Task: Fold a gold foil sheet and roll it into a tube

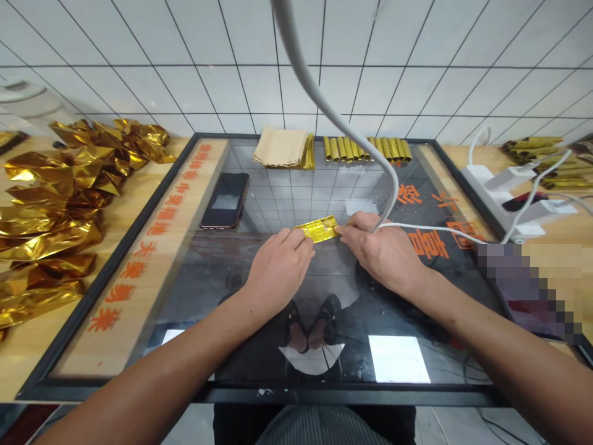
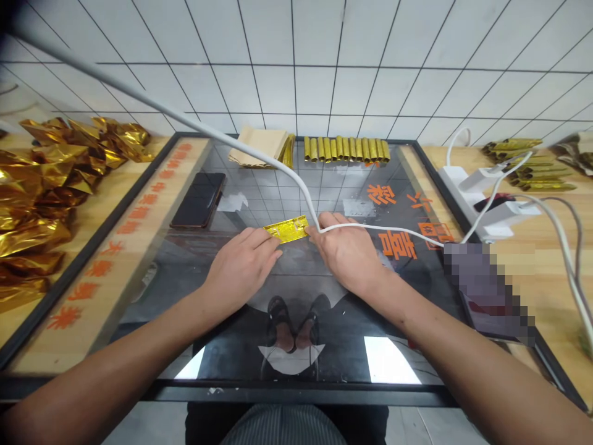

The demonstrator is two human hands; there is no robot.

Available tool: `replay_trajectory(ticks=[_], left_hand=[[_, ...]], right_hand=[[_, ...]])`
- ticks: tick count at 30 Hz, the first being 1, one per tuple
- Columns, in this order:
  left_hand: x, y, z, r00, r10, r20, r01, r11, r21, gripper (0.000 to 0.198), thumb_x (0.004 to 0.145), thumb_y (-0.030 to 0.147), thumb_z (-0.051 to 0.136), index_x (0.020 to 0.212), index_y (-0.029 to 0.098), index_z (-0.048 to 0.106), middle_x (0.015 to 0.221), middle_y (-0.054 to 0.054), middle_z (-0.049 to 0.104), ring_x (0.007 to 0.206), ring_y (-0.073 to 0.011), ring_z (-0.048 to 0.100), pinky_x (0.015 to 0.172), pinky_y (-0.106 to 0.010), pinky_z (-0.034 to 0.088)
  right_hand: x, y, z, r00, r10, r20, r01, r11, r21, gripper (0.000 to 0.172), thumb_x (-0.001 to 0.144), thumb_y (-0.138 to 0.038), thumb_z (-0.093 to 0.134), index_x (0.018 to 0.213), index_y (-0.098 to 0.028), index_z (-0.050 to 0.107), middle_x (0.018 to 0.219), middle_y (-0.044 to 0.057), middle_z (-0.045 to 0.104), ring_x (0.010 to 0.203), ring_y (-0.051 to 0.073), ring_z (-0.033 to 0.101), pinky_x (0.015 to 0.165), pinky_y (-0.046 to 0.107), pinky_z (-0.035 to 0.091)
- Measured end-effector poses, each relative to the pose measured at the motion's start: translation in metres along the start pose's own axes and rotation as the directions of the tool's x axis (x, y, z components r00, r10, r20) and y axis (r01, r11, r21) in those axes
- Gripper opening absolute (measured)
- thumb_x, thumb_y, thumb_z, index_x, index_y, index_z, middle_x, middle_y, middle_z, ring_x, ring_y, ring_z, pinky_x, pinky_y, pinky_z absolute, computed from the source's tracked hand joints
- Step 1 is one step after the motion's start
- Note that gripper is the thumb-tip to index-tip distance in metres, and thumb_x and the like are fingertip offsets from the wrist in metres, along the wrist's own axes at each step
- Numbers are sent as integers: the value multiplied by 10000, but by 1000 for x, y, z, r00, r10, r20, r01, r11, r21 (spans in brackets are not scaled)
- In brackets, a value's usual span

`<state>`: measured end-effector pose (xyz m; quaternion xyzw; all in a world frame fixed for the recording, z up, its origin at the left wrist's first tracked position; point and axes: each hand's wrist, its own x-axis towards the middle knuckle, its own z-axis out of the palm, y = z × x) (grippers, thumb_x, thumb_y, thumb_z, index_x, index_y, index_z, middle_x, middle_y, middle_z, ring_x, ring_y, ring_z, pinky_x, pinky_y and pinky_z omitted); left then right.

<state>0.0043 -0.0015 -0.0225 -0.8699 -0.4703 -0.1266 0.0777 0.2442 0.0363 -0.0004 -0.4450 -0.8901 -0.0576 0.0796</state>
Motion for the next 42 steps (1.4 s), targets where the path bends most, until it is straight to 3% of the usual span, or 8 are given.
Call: replay_trajectory(ticks=[5, 12, 15, 19, 23, 28, 33, 42], left_hand=[[3, -2, 5, 999, 7, -53, -3, 998, 71, 258, 1105, 164, 495, 956, 177, 705, 936, -58, 662, 882, -228, 587, 757, -366, 483], [2, -6, 5, 999, 33, -40, -30, 997, 74, 220, 1075, 115, 512, 986, 160, 708, 976, -71, 678, 899, -246, 594, 748, -392, 482], [1, -4, 3, 999, 47, -14, -46, 995, 88, 197, 1073, 117, 525, 1062, 151, 719, 983, -66, 684, 914, -249, 609, 749, -393, 482], [-1, 4, -5, 996, 69, 55, -76, 987, 138, 205, 1065, 123, 544, 1176, 137, 717, 1023, -76, 696, 973, -268, 632, 776, -402, 495], [-6, 14, -15, 994, 46, 101, -63, 982, 179, 236, 1031, 83, 548, 1179, 119, 728, 1045, -98, 713, 967, -271, 650, 782, -409, 514], [-13, 14, -18, 998, 43, 55, -54, 979, 197, 282, 1024, 95, 532, 1218, 114, 737, 1069, -114, 733, 938, -269, 651, 776, -425, 530], [-16, 9, -14, 998, 46, 30, -51, 979, 197, 284, 1045, 141, 538, 1238, 109, 744, 1125, -128, 746, 936, -262, 662, 767, -429, 542], [-22, 17, -16, 998, 29, 59, -39, 983, 177, 341, 1051, 172, 548, 1319, 64, 729, 1331, -199, 744, 1061, -302, 684, 898, -469, 559]], right_hand=[[4, 0, 3, 999, -33, -29, 33, 999, -10, 337, 1143, -283, 474, 1110, -149, 781, 1039, 116, 730, 945, 215, 653, 761, 322, 442], [-1, -6, -1, 998, -50, -47, 49, 998, -26, 310, 1117, -230, 485, 1060, -154, 780, 1051, 121, 739, 922, 230, 652, 745, 350, 455], [-4, -11, -1, 993, -102, -67, 97, 993, -67, 283, 1084, -154, 509, 1169, -148, 778, 1115, 120, 754, 947, 242, 659, 745, 367, 461], [-8, -17, 3, 976, -207, -68, 200, 974, -102, 411, 1063, -80, 493, 1433, -117, 670, 1228, 125, 761, 1034, 260, 677, 808, 389, 493], [-12, -26, 2, 963, -267, -33, 261, 958, -121, 391, 1064, -64, 482, 1407, -75, 668, 1362, 152, 734, 1155, 269, 673, 902, 412, 518], [-14, -32, -6, 980, -196, 24, 198, 966, -168, 347, 1047, -62, 498, 1322, -65, 709, 1251, 152, 763, 1038, 268, 692, 886, 416, 531], [-12, -31, -9, 986, -148, 70, 159, 968, -193, 354, 1047, -82, 505, 1341, -82, 702, 1198, 144, 767, 1042, 287, 686, 898, 418, 528], [-18, -29, -6, 982, -186, 36, 189, 966, -174, 407, 1033, -68, 499, 1396, -47, 682, 1338, 185, 750, 1248, 324, 659, 1120, 499, 494]])
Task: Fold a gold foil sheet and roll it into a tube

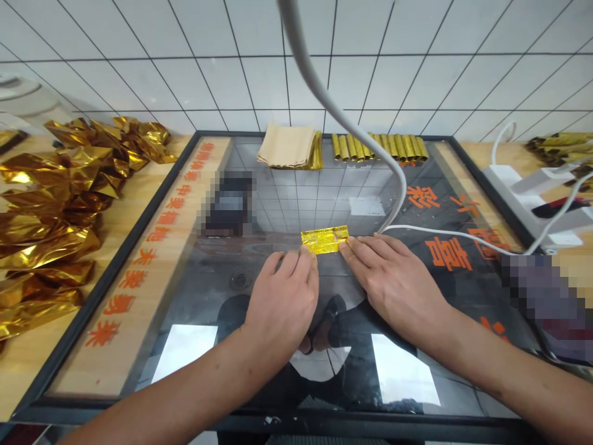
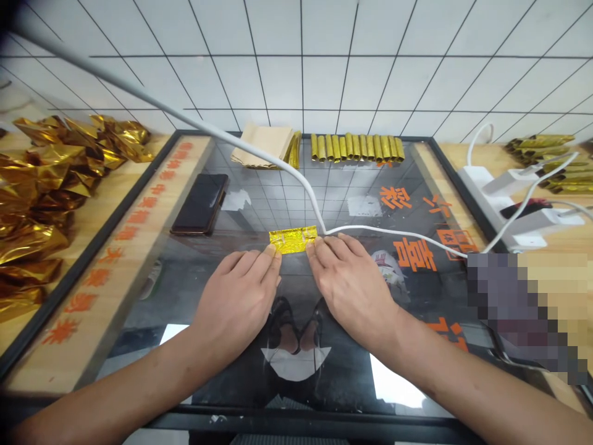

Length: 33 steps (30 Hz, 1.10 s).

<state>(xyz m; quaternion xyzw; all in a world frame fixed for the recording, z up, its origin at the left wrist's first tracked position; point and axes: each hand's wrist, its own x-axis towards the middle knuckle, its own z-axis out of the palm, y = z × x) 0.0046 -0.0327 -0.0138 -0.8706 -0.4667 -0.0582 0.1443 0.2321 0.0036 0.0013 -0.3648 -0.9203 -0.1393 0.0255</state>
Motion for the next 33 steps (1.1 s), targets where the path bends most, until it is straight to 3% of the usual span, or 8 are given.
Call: replay_trajectory(ticks=[6, 12, 17, 21, 26, 33], left_hand=[[-4, 3, 1, 1000, 5, -26, -5, 1000, 14, 362, 1056, 178, 545, 1318, 5, 726, 1395, -253, 720, 1125, -332, 687, 967, -506, 551], [7, 0, -2, 997, -79, -25, 78, 996, -51, 318, 1058, 189, 563, 1328, 109, 709, 1204, -129, 772, 979, -274, 694, 844, -443, 551], [12, -4, -1, 995, -96, 3, 96, 993, -67, 295, 1095, 242, 521, 1280, 123, 716, 1306, -143, 732, 1096, -292, 682, 908, -456, 534], [14, -8, 4, 993, -119, 7, 119, 989, -91, 338, 1111, 277, 492, 1346, 133, 688, 1319, -139, 721, 1115, -303, 675, 902, -462, 517], [16, -9, 2, 992, -123, -17, 119, 985, -126, 339, 1115, 269, 470, 1363, 141, 661, 1238, -122, 721, 1068, -294, 659, 898, -455, 489], [17, 5, -3, 999, -41, -29, 34, 976, -216, 326, 1098, 464, 555, 1236, 206, 699, 1118, -85, 692, 1001, -290, 627, 785, -433, 463]], right_hand=[[1, -5, -2, 1000, 4, 16, -3, 998, -56, 428, 1033, -51, 438, 1369, -81, 702, 1342, 177, 755, 1295, 317, 639, 1173, 491, 458], [4, -2, -3, 998, 35, -49, -36, 999, -2, 335, 1022, -87, 548, 1298, -85, 739, 1223, 160, 778, 1155, 320, 672, 1055, 467, 511], [-1, -5, -13, 994, 83, -76, -71, 986, 152, 307, 985, -64, 562, 1193, -141, 775, 1020, 102, 779, 992, 303, 695, 928, 456, 518], [-5, -5, -14, 989, 90, -117, -35, 913, 405, 374, 940, -21, 508, 1115, -198, 787, 984, 62, 797, 919, 248, 725, 862, 397, 529], [-5, 12, 3, 932, 345, -115, -262, 857, 444, 428, 932, -64, 533, 1266, -202, 762, 1131, 86, 828, 880, 244, 761, 777, 368, 549], [-3, 12, 13, 928, 372, 9, -314, 768, 558, 408, 918, -80, 550, 1253, -220, 737, 1126, 55, 838, 976, 267, 795, 833, 383, 588]])
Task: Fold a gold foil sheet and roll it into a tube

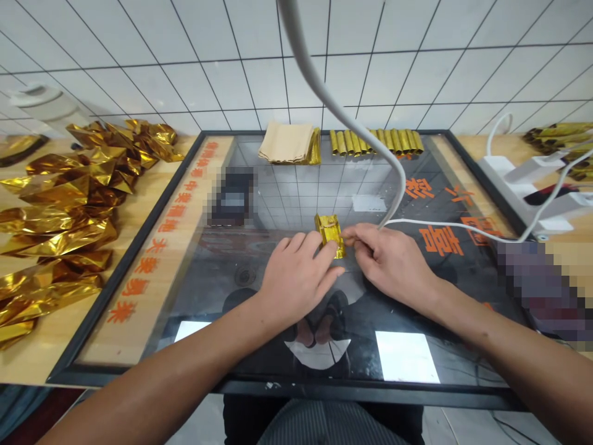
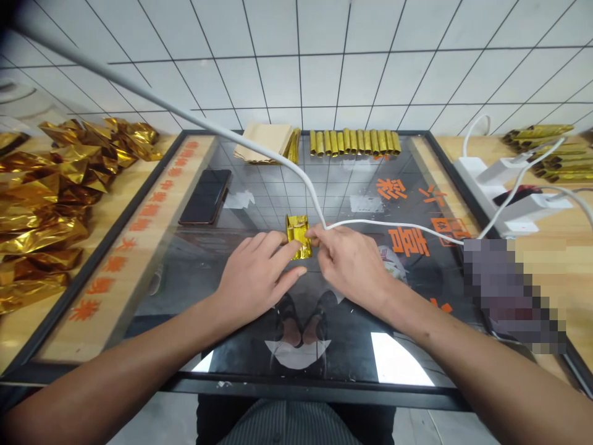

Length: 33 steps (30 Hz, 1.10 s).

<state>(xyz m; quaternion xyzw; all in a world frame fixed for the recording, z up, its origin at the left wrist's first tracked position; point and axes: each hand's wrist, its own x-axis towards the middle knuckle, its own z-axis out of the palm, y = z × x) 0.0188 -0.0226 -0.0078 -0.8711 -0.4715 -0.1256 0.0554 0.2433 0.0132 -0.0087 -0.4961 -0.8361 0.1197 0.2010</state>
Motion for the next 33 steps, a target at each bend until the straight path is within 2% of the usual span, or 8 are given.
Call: replay_trajectory(ticks=[5, 8, 12, 15, 17, 20, 29, 33], left_hand=[[2, -11, 10, 999, 33, 34, -33, 999, 6, 232, 1069, 154, 527, 1151, 227, 732, 1166, -66, 725, 992, -258, 637, 772, -412, 468], [2, -22, 15, 999, 40, -5, -40, 999, -9, 258, 1044, 95, 527, 1113, 220, 743, 1223, -54, 758, 1036, -249, 659, 800, -415, 492], [0, -27, 15, 998, 50, -44, -51, 998, -27, 275, 1025, 65, 514, 1072, 210, 743, 1267, -44, 782, 1057, -247, 683, 828, -422, 517], [-2, -24, 10, 997, 55, -57, -59, 996, -71, 232, 1021, 109, 525, 1062, 200, 734, 1313, -47, 779, 1095, -262, 695, 877, -446, 531], [-4, -21, 8, 997, 43, -68, -49, 994, -99, 152, 1029, 237, 587, 1059, 195, 730, 1334, -62, 772, 1124, -283, 698, 924, -473, 535], [-5, -18, 7, 996, 32, -82, -39, 996, -85, 223, 1029, 404, 651, 1066, 198, 730, 1351, -82, 765, 1140, -301, 703, 944, -487, 534], [-5, -19, 6, 996, 40, -74, -42, 999, -27, 236, 1103, 274, 531, 1011, 226, 743, 1455, -53, 703, 1191, -277, 667, 1018, -480, 497], [-4, -17, 5, 996, -46, -72, 38, 995, -97, 176, 1059, 266, 601, 992, 231, 760, 1311, -76, 711, 1098, -276, 641, 916, -454, 499]], right_hand=[[7, 7, 0, 997, -15, -74, 16, 1000, 11, 373, 952, -83, 521, 1230, -222, 728, 1224, 79, 793, 1036, 281, 771, 888, 407, 588], [12, 15, -2, 995, -26, -94, 26, 1000, 2, 344, 959, -86, 532, 1201, -231, 729, 1250, 82, 758, 1046, 278, 750, 880, 396, 582], [12, 21, -7, 994, -105, -5, 105, 994, 1, 321, 949, -87, 549, 1179, -231, 720, 1198, 71, 752, 994, 259, 741, 845, 377, 571], [13, 22, -16, 976, -199, 92, 196, 980, 38, 345, 922, -74, 557, 1191, -232, 705, 1160, 70, 746, 996, 258, 729, 840, 372, 560], [14, 21, -23, 954, -258, 154, 249, 965, 78, 356, 903, -71, 571, 1187, -239, 703, 1198, 75, 739, 999, 253, 722, 860, 373, 556], [18, 21, -29, 938, -286, 194, 266, 956, 123, 299, 916, -102, 590, 1158, -232, 707, 1200, 90, 735, 983, 255, 720, 904, 394, 553], [20, 24, -26, 942, -272, 195, 259, 962, 93, 165, 994, -155, 584, 1062, -222, 718, 1089, 68, 714, 826, 192, 668, 814, 334, 509], [18, 24, -24, 942, -268, 202, 261, 963, 61, 153, 1029, -192, 584, 1035, -223, 734, 1054, 60, 703, 791, 184, 647, 773, 325, 486]])
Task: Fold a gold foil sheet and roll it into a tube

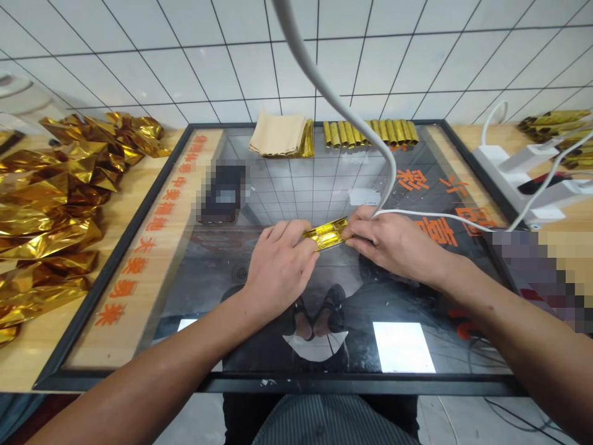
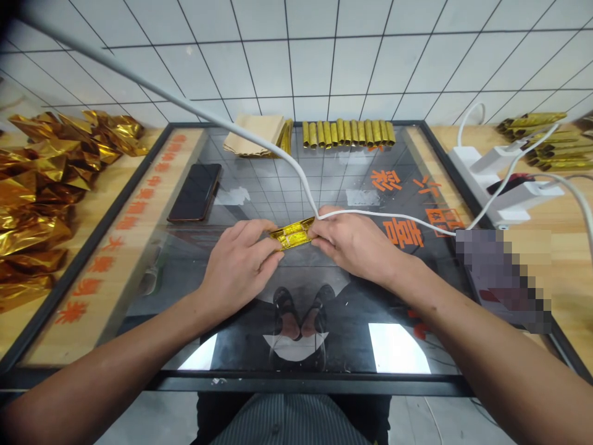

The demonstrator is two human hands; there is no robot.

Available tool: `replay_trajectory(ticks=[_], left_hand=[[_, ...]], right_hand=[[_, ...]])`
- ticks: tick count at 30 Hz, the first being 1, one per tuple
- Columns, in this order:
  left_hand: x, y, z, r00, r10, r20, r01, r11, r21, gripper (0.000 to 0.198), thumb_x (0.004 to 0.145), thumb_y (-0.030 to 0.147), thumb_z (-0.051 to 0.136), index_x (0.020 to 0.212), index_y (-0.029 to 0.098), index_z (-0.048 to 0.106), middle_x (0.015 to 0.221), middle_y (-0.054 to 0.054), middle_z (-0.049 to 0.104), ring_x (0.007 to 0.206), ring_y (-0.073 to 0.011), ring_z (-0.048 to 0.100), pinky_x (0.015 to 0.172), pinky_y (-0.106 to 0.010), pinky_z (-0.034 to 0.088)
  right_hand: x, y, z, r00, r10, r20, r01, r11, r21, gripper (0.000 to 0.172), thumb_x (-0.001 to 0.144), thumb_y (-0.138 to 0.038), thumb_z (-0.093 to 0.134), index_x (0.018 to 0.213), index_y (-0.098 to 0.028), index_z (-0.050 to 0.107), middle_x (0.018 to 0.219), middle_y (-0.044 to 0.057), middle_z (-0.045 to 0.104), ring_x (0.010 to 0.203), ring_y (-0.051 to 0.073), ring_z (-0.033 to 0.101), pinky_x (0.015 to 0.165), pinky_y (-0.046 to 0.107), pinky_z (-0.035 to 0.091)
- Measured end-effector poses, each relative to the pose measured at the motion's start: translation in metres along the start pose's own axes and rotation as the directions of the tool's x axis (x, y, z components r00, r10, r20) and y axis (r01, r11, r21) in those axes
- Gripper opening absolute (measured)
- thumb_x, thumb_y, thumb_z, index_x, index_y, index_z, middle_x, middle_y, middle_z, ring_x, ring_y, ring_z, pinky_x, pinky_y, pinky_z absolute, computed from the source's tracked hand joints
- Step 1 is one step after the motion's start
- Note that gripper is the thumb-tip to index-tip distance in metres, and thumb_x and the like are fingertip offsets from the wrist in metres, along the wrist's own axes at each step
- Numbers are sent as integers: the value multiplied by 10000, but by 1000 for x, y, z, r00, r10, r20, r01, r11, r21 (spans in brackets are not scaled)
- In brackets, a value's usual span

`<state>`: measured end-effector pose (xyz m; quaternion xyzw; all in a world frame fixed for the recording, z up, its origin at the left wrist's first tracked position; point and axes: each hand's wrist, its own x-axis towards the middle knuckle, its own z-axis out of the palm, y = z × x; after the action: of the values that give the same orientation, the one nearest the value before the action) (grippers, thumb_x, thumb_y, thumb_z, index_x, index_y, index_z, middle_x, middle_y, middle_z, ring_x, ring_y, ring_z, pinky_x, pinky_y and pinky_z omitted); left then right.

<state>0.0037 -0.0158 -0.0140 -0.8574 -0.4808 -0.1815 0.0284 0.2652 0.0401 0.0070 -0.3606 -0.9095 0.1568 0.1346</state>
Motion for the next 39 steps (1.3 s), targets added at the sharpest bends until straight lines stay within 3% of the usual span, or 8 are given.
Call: replay_trajectory(ticks=[5, 14, 31, 39], left_hand=[[2, 3, -1, 985, -166, 37, 169, 978, -120, 182, 1013, 269, 667, 875, 229, 779, 1058, -55, 687, 925, -237, 574, 808, -404, 468], [5, 4, 0, 945, -320, 70, 325, 890, -320, 151, 958, 246, 715, 828, 247, 793, 993, -28, 679, 939, -217, 568, 858, -389, 458], [4, 7, 5, 953, -300, 49, 304, 944, -126, 181, 957, 255, 723, 785, 227, 674, 978, -21, 712, 930, -234, 580, 743, -376, 374], [1, 6, 6, 973, -228, 31, 229, 973, -30, 147, 996, 259, 678, 852, 232, 687, 980, -33, 719, 921, -248, 597, 728, -402, 377]], right_hand=[[1, -3, -1, 999, 34, 28, -34, 999, 11, 185, 1063, -216, 554, 1013, -200, 731, 1052, 72, 705, 811, 193, 669, 791, 335, 486], [3, -7, 1, 991, 132, 3, -131, 987, 94, 191, 1048, -231, 567, 969, -212, 740, 997, 47, 706, 820, 179, 667, 788, 318, 479], [2, -3, 6, 963, 267, -33, -261, 956, 131, 144, 1006, -299, 641, 971, -233, 764, 993, 39, 728, 799, 189, 665, 757, 341, 486], [3, 7, -7, 985, 148, 87, -163, 967, 196, 118, 953, -211, 674, 1012, -246, 769, 996, 14, 755, 742, 157, 657, 716, 300, 471]])
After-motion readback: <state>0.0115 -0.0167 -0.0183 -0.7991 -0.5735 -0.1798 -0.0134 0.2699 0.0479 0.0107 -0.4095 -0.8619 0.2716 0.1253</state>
